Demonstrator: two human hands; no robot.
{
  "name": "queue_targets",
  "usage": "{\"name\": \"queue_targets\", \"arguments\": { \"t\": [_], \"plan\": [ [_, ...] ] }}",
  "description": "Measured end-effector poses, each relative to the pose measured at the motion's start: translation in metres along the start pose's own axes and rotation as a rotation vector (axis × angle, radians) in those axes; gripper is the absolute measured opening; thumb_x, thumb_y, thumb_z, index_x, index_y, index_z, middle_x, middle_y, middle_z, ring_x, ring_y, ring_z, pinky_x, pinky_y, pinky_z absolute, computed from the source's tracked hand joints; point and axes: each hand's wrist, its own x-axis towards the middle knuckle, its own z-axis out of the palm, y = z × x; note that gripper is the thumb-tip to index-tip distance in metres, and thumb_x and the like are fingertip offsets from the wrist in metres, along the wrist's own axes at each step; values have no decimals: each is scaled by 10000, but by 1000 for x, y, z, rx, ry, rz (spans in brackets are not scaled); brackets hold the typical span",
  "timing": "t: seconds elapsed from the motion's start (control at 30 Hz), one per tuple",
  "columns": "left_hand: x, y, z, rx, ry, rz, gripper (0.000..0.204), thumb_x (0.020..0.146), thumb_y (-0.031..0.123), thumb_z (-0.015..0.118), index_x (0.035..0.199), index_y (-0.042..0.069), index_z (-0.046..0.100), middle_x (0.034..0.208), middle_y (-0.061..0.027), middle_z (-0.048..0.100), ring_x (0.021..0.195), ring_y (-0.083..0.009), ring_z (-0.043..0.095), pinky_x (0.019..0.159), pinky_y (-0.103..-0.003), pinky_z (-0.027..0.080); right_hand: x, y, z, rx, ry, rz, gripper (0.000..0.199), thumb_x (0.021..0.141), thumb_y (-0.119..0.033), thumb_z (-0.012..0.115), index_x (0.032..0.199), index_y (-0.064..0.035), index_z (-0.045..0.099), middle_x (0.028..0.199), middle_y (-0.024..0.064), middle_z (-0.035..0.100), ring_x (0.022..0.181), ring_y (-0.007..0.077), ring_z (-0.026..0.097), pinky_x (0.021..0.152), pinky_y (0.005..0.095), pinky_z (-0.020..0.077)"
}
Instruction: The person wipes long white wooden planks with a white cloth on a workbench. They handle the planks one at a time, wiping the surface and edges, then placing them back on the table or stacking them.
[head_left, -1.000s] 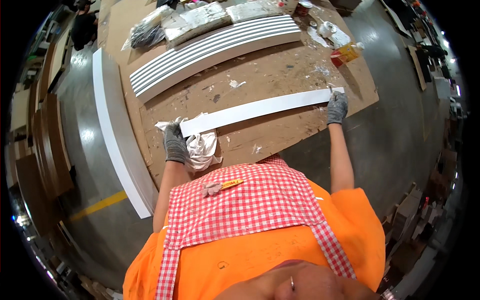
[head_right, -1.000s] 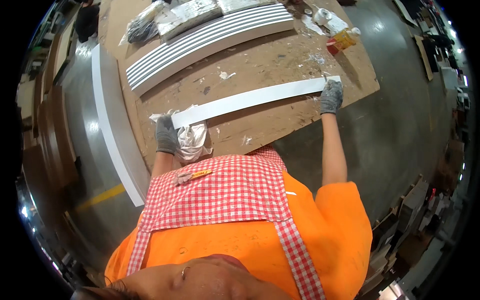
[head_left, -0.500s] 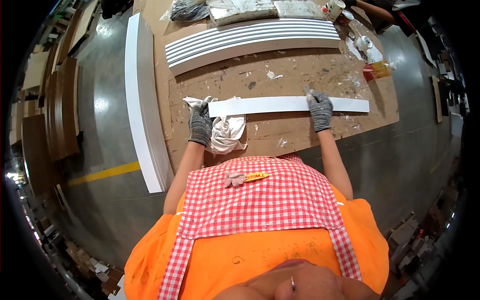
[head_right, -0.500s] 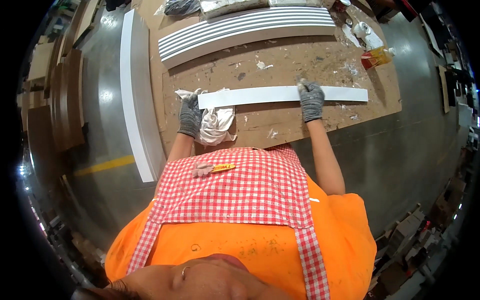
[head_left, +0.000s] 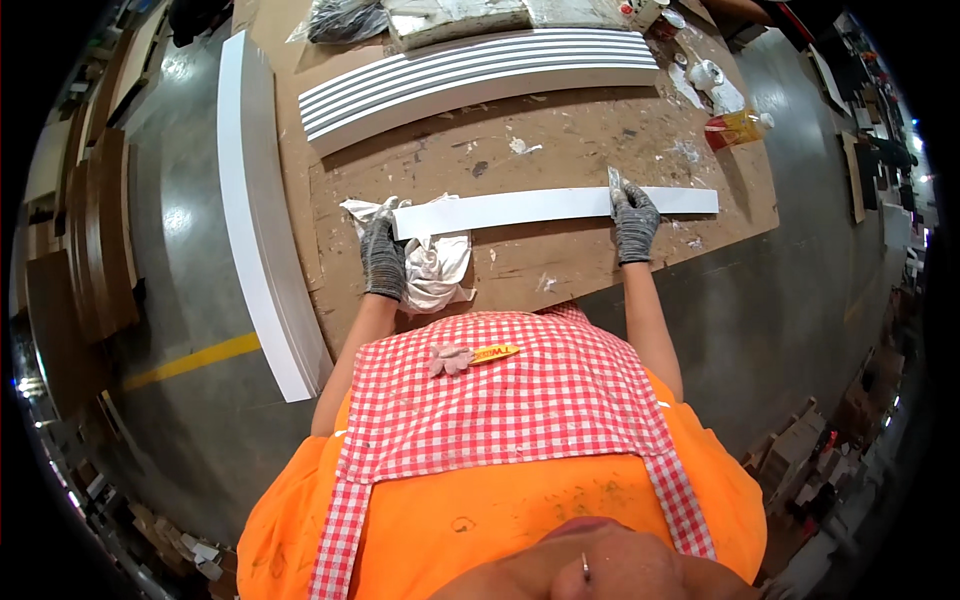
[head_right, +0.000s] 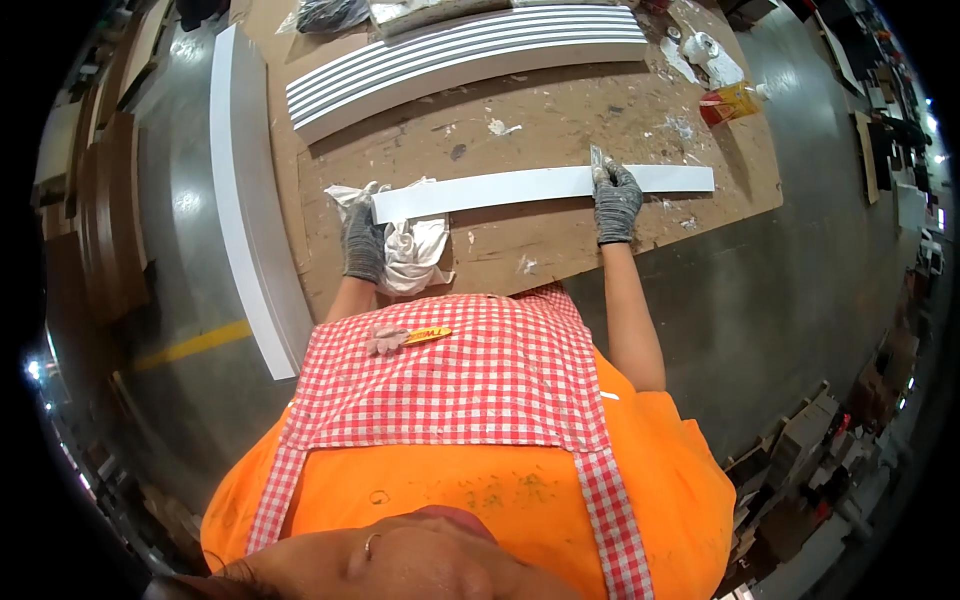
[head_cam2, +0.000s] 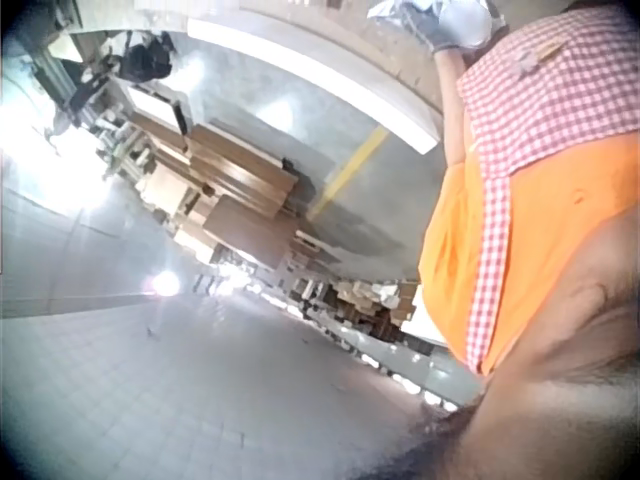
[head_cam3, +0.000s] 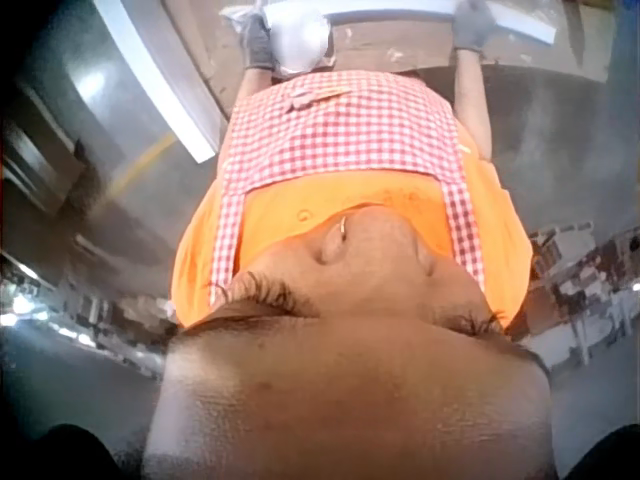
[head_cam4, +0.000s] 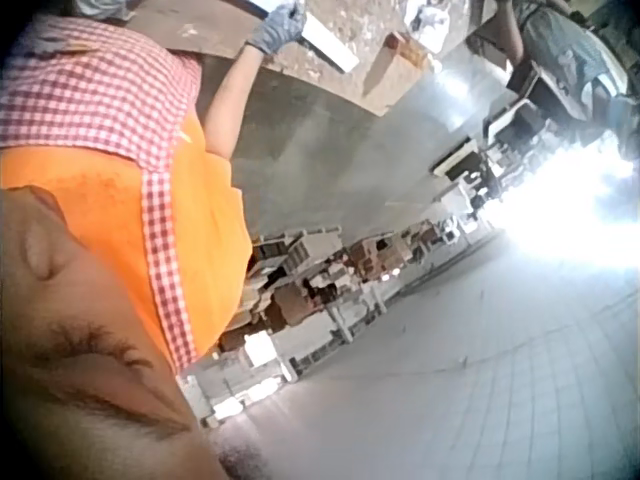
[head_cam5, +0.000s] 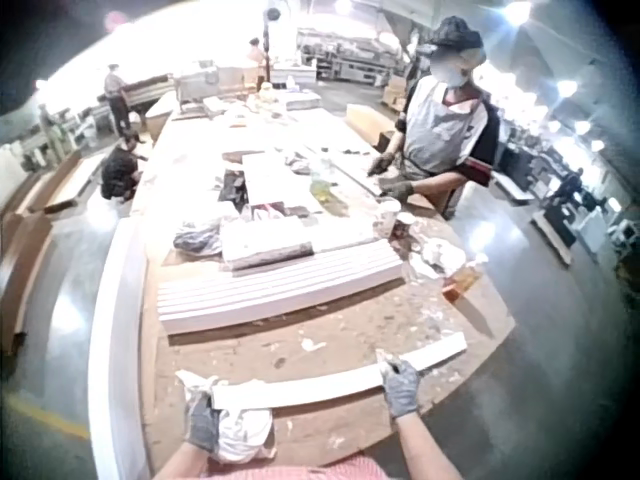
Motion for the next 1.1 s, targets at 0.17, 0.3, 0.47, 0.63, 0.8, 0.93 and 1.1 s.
{"name": "queue_targets", "arguments": {
  "t": [0.17,0.3,0.47,0.63,0.8,0.93,1.1],
  "plan": [
    [-9,1,10,92,2,100,315,888,211,560,1187,115,566,1134,-42,604,990,-176,568,761,-290,460,-10,-14,-3,-107,-175,-55,176,783,-75,688,942,0,678,800,40,664,704,111,582,645,242,489],
    [-12,-3,12,298,48,146,329,874,228,609,1190,151,562,1097,3,608,914,-116,552,691,-278,448,-61,-48,50,-407,-187,-503,157,808,-146,623,933,-54,649,887,137,598,811,295,591,745,372,479],
    [-14,-6,14,311,89,171,326,887,247,595,1198,160,552,1103,13,607,941,-120,549,697,-292,456,-57,-51,40,-636,-162,-634,155,840,-108,541,967,-48,605,896,155,560,814,325,574,729,402,481],
    [-19,-3,23,369,163,164,310,902,244,575,1197,153,551,1092,17,612,942,-110,550,663,-273,467,14,-18,-27,-803,52,-640,180,849,-116,475,913,-45,627,875,174,585,849,347,554,769,418,460],
    [-22,0,26,395,184,132,297,908,236,567,1189,141,559,1078,5,617,924,-103,560,628,-237,467,88,11,-98,-1019,126,-619,215,848,-139,501,953,-9,637,1002,190,609,996,341,541,914,408,411],
    [-20,-2,26,337,153,155,292,910,234,569,1184,132,565,1067,-1,623,902,-107,574,626,-227,469,136,31,-146,-1052,293,-409,229,848,-142,484,943,-10,644,978,195,606,922,348,582,849,397,454],
    [-11,-8,14,297,97,213,309,896,205,593,1188,107,564,1070,-23,622,919,-116,579,647,-237,493,147,25,-169,-924,375,-300,195,817,-121,525,929,-33,658,971,174,609,933,325,585,856,384,450]
  ]
}}
